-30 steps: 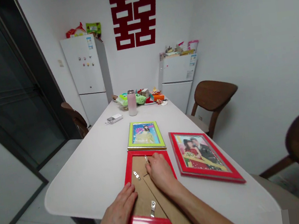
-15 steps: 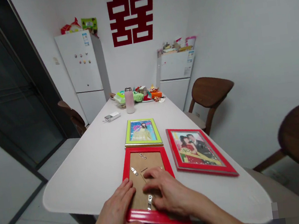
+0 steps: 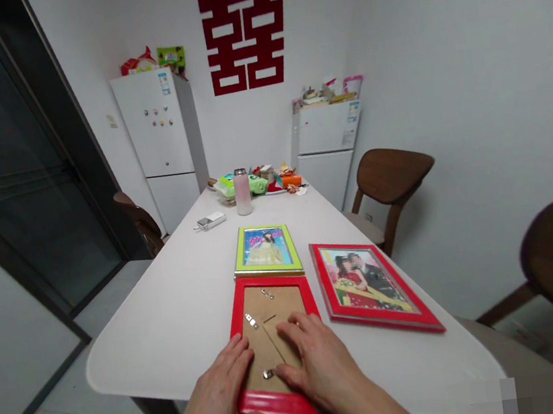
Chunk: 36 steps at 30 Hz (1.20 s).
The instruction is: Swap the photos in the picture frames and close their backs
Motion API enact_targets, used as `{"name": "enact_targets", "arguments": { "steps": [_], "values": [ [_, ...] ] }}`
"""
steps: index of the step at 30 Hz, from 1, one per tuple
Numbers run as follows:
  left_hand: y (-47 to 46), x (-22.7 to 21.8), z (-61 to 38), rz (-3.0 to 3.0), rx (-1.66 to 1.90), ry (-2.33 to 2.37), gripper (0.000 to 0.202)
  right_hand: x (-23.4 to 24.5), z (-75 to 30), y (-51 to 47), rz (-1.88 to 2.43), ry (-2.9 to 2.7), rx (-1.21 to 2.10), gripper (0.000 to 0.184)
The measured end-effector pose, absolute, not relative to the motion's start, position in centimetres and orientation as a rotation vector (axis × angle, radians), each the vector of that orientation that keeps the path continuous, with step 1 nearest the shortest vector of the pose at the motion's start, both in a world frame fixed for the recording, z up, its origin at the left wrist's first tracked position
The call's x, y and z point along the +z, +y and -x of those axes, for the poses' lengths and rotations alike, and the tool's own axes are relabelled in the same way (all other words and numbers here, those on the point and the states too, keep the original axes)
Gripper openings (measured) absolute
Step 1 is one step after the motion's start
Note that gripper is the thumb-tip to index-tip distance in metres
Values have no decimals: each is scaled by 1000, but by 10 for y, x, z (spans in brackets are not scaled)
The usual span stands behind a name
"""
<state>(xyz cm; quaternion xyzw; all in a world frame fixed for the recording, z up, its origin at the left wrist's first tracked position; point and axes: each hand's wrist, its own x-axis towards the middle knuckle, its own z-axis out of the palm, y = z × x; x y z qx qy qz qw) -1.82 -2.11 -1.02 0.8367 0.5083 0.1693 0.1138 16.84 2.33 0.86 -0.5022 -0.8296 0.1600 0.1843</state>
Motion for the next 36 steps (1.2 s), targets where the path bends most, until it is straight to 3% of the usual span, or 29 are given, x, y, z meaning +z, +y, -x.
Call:
{"name": "enact_targets", "arguments": {
  "steps": [7,12,15,21,28,36],
  "values": [
    [-26,-6,23,-2279,680,1463,70,10,-169,29,1476,-2245,485,41],
    [-17,5,21,-1682,1118,1382,48,27,-170,30,1462,-2199,512,41],
    [-4,7,16,-1198,1277,1154,48,36,-159,22,1391,-2182,518,39],
    [6,16,33,-815,1300,1049,36,33,-158,21,1270,-2144,508,33],
    [4,13,110,-809,1271,1348,30,1,-201,39,1808,-2091,308,42],
    [7,4,140,-1080,1054,1672,43,-2,-199,44,1844,-2021,346,49]
  ]
}}
